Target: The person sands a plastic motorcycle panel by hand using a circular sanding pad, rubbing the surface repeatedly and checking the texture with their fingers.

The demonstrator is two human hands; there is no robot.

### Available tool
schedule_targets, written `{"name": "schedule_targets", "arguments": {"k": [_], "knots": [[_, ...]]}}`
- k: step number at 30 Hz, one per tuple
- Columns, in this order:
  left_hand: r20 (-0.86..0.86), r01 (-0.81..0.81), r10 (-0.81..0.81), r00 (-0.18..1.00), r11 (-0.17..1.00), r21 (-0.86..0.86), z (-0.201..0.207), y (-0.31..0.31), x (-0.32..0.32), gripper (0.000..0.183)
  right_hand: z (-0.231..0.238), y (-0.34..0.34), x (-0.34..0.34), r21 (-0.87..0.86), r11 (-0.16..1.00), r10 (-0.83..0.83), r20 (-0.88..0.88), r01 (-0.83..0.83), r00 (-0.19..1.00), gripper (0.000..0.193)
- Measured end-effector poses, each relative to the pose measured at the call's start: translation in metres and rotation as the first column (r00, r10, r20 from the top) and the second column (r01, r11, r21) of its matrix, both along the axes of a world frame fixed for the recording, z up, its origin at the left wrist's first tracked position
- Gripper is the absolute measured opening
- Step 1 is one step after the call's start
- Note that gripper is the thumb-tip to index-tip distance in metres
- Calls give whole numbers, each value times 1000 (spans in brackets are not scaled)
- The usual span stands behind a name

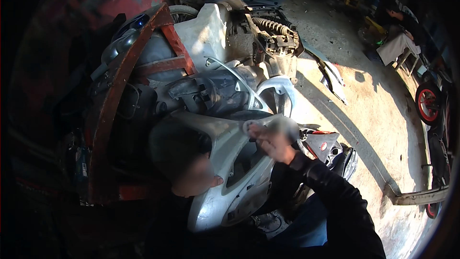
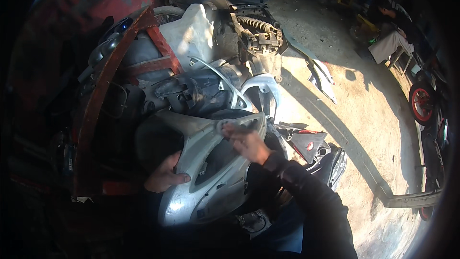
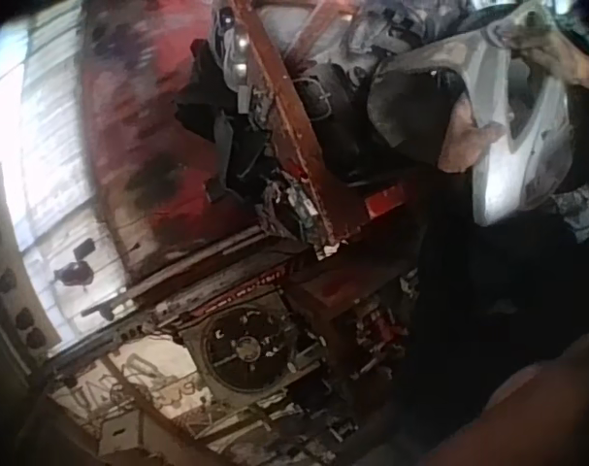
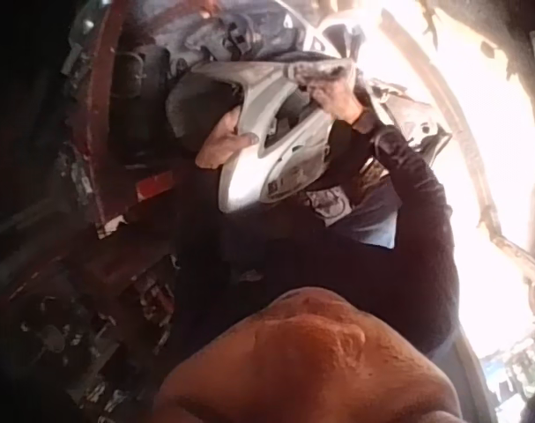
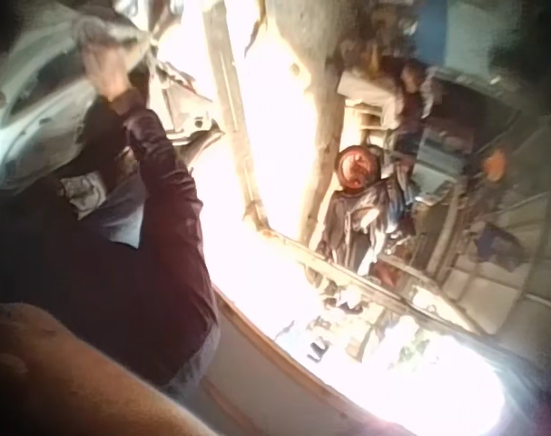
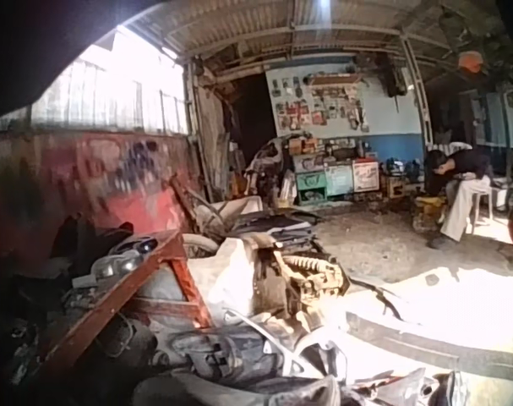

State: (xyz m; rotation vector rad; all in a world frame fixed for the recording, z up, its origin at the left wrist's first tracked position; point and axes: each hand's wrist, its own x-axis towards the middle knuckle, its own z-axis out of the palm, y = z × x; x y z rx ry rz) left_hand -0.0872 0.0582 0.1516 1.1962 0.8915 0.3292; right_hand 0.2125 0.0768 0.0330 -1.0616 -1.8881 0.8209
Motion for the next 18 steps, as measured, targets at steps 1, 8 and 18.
{"name": "schedule_targets", "arguments": {"k": [1,8,18], "knots": [[18,16,-16,1000,1000,-12,-3,-1,-6,76,8,-14,-12,154,983,106,-7,-104,994,38],[45,34,-36,998,998,56,1,-3,-4,74,11,-15,3,123,989,61,196,-86,979,42],[49,51,-51,997,999,-3,-1,-1,-2,77,-14,-8,27,180,983,1,153,-29,988,39]]}}
